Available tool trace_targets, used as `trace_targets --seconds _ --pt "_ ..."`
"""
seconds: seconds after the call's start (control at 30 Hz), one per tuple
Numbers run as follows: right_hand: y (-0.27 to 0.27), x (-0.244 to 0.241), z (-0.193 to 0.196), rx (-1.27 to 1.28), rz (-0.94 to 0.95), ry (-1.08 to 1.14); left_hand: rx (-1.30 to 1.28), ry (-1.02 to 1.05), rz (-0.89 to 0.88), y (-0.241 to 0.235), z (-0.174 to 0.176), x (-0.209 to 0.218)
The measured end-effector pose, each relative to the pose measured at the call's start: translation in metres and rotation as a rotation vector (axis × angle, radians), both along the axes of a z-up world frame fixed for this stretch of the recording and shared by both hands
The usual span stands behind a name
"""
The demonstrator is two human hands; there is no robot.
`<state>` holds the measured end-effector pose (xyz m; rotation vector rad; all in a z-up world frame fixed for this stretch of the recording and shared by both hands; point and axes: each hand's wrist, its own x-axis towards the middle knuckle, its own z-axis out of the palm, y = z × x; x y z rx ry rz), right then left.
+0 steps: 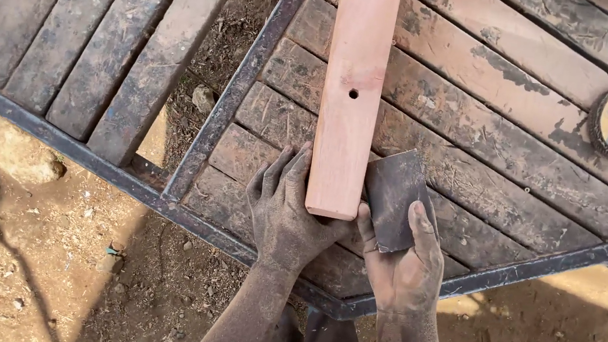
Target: A person is hand-sanding a wooden beam on a workshop table to smooth its surfaces and edges.
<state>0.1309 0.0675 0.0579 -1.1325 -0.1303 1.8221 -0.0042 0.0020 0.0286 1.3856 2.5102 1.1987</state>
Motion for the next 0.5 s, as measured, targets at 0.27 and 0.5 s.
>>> trace_targets --seconds 0.27,0.5 --pt "0.011 0.004 0.01 0.215 0.246 -0.387 0.073 0.032 0.02 0.003 -0.016 0.002" --pt "0.0 -0.001 0.015 0.235 0.372 -0.35 -0.041 0.107 0.009 0.005 -0.001 0.005"
